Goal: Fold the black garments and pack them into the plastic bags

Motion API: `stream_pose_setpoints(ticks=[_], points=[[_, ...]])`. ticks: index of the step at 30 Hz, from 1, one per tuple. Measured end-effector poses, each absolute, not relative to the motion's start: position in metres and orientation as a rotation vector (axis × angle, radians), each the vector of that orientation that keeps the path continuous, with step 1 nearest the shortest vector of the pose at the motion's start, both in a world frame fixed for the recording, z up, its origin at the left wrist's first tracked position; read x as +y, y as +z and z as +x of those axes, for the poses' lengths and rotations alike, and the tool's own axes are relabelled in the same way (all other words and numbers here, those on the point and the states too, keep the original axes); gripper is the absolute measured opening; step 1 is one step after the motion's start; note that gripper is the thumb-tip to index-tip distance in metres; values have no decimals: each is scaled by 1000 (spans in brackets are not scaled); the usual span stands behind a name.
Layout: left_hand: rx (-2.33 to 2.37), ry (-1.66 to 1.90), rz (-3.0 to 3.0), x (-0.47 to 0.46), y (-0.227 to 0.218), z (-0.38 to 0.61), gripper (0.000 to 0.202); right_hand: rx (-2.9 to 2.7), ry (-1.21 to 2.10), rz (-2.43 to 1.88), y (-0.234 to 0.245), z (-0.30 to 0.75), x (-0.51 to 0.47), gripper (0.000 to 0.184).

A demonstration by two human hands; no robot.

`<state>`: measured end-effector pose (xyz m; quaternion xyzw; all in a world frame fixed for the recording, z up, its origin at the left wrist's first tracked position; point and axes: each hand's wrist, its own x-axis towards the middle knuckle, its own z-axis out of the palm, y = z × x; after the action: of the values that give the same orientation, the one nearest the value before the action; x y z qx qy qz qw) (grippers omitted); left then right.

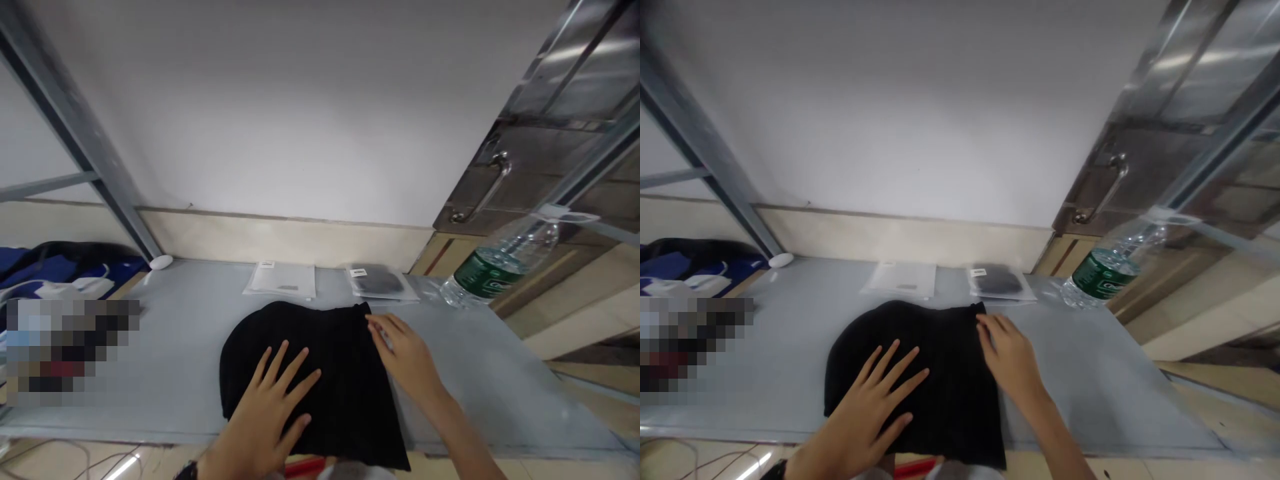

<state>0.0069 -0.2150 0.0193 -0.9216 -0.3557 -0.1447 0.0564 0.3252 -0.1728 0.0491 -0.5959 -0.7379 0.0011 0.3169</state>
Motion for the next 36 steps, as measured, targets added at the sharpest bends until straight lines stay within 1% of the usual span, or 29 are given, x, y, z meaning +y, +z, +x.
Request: stream_pose_setpoints(ticks=[3,7,11,13,16,20,23,25,27,31,34,36], points=[[-1101,-412,-2804,-216,25,8,68,-1974,-347,-1648,43,335,-112,23],[-1123,-379,-2830,-217,28,8,67,-2146,-607,-1566,29,337,-67,12],[-1180,-386,-2905,-216,30,9,67,-2174,-717,-1464,27,338,-61,18],[-1229,-418,-2952,-211,35,10,62,-2140,-731,-1459,34,343,-62,19],[-1280,-600,-2991,-195,52,14,47,-1997,-746,-1418,58,352,-61,17],[-1195,-1101,-2895,-160,96,26,34,-1760,-747,-1232,110,353,-64,13],[-1071,-1453,-2775,-129,133,40,31,-1667,-655,-1025,150,334,-76,8],[-911,-1614,-2712,-110,154,52,33,-1654,-499,-946,170,315,-86,9],[-825,-1699,-2642,-92,169,63,35,-1690,-285,-905,184,295,-94,9],[-736,-1685,-2610,-66,185,75,12,-1652,100,-820,191,271,-90,7],[-749,-1581,-2613,-57,191,73,14,-1598,260,-786,187,265,-77,6],[-797,-1600,-2666,-53,194,70,11,-1593,347,-777,185,263,-68,5]])
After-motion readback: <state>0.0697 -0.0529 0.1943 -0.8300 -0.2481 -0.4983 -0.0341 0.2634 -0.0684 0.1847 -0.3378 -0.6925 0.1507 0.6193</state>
